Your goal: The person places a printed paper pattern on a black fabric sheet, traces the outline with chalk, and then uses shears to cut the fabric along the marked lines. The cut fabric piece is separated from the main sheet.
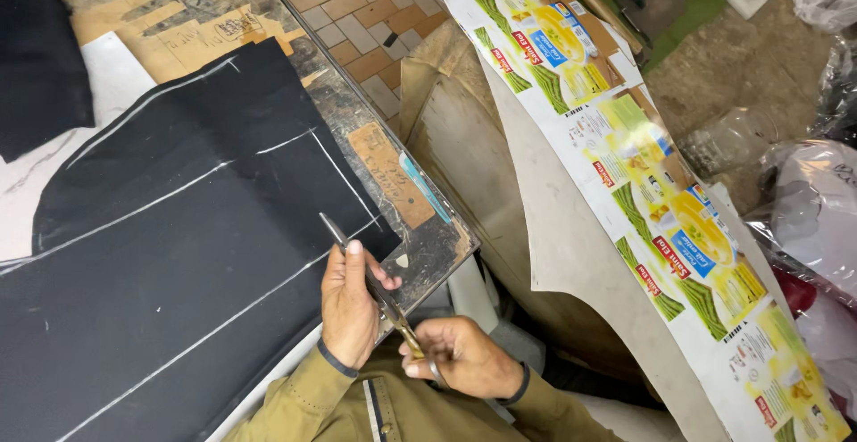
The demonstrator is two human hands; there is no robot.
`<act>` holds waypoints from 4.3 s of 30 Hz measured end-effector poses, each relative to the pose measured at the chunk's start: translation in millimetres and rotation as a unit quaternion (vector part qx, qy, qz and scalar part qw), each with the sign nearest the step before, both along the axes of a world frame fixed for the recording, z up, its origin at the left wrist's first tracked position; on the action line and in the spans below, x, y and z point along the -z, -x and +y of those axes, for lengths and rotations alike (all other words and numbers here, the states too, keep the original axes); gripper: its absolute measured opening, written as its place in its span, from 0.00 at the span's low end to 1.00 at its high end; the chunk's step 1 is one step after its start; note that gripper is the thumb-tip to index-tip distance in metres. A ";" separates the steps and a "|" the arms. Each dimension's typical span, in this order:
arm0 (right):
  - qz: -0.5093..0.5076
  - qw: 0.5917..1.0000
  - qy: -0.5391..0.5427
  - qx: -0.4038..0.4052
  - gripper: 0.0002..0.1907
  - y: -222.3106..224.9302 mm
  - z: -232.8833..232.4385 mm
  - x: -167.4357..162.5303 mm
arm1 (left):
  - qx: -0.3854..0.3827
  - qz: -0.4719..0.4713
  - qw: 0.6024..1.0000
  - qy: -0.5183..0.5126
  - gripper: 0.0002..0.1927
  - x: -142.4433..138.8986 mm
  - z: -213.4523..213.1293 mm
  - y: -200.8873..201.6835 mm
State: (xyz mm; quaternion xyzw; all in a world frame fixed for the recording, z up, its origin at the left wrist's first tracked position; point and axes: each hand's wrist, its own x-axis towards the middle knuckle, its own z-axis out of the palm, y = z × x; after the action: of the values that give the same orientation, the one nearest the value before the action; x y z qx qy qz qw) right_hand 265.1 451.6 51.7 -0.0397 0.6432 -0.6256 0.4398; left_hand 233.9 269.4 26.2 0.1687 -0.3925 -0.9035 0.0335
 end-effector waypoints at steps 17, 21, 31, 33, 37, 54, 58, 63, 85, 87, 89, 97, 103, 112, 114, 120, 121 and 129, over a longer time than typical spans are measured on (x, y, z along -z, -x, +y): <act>0.034 0.986 -0.154 0.046 0.17 34.5 94.1 33.9 | 0.129 0.138 0.602 0.776 0.18 13.2 -46.3 10.5; 0.007 0.985 -0.164 0.056 0.15 22.4 98.6 46.9 | 0.121 0.153 0.603 0.774 0.12 26.7 -49.2 12.7; -0.071 0.985 -0.156 0.026 0.18 22.6 79.9 72.8 | 0.002 0.232 0.654 0.720 0.08 50.1 -75.5 1.9; -0.059 0.985 -0.164 0.014 0.18 27.9 66.2 76.0 | 0.008 0.237 0.652 0.720 0.09 51.0 -76.6 3.0; -0.037 0.988 -0.148 -0.006 0.20 45.3 39.7 82.8 | 0.015 0.255 0.645 0.720 0.11 54.5 -81.2 2.9; -0.079 0.969 -0.217 0.082 0.16 56.0 11.4 86.0 | 0.021 0.265 0.648 0.713 0.12 66.5 -90.5 4.5; -0.093 0.963 -0.236 0.090 0.16 57.7 8.7 83.5 | 0.025 0.256 0.650 0.715 0.12 67.7 -91.2 6.8; -0.088 0.960 -0.246 0.095 0.15 58.6 2.9 81.5 | 0.022 0.225 0.642 0.732 0.12 66.6 -90.7 10.1; -0.033 0.972 -0.220 0.075 0.16 99.5 -38.3 76.9 | 0.039 0.214 0.665 0.715 0.07 68.6 -103.7 18.3; -0.019 0.975 -0.209 0.072 0.16 103.7 -43.5 78.2 | 0.036 0.219 0.664 0.714 0.07 66.9 -105.2 18.8; -0.011 0.977 -0.203 0.068 0.16 106.3 -46.4 77.6 | 0.031 0.223 0.666 0.711 0.07 65.6 -107.0 20.4; -0.023 0.982 -0.183 0.037 0.16 112.7 -40.3 80.2 | 0.037 0.229 0.675 0.700 0.07 70.6 -107.5 22.5; 0.022 0.975 -0.218 0.031 0.19 117.3 -48.3 80.1 | 0.047 0.230 0.675 0.700 0.08 63.2 -110.1 22.7; -0.030 0.976 -0.199 0.087 0.19 108.5 -54.3 74.7 | 0.056 0.221 0.674 0.703 0.08 60.0 -110.7 18.7; -0.037 0.974 -0.211 0.077 0.18 107.0 -53.0 78.3 | 0.052 0.218 0.670 0.708 0.08 65.6 -109.6 17.2; -0.052 0.974 -0.209 0.076 0.18 107.6 -56.1 74.4 | 0.068 0.219 0.666 0.710 0.09 70.9 -109.0 18.2; -0.052 0.973 -0.213 0.074 0.17 108.7 -57.5 72.3 | 0.069 0.217 0.663 0.713 0.09 70.5 -109.1 18.6; -0.014 0.974 -0.217 0.066 0.17 139.7 -76.0 71.5 | 0.055 0.235 0.665 0.706 0.07 68.0 -112.4 16.8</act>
State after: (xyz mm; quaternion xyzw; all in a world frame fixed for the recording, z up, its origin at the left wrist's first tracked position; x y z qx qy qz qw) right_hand 125.4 375.7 -19.8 0.1074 0.7587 -0.4990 0.4047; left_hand 217.1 157.0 -41.8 -0.1454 -0.9009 -0.3653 0.1837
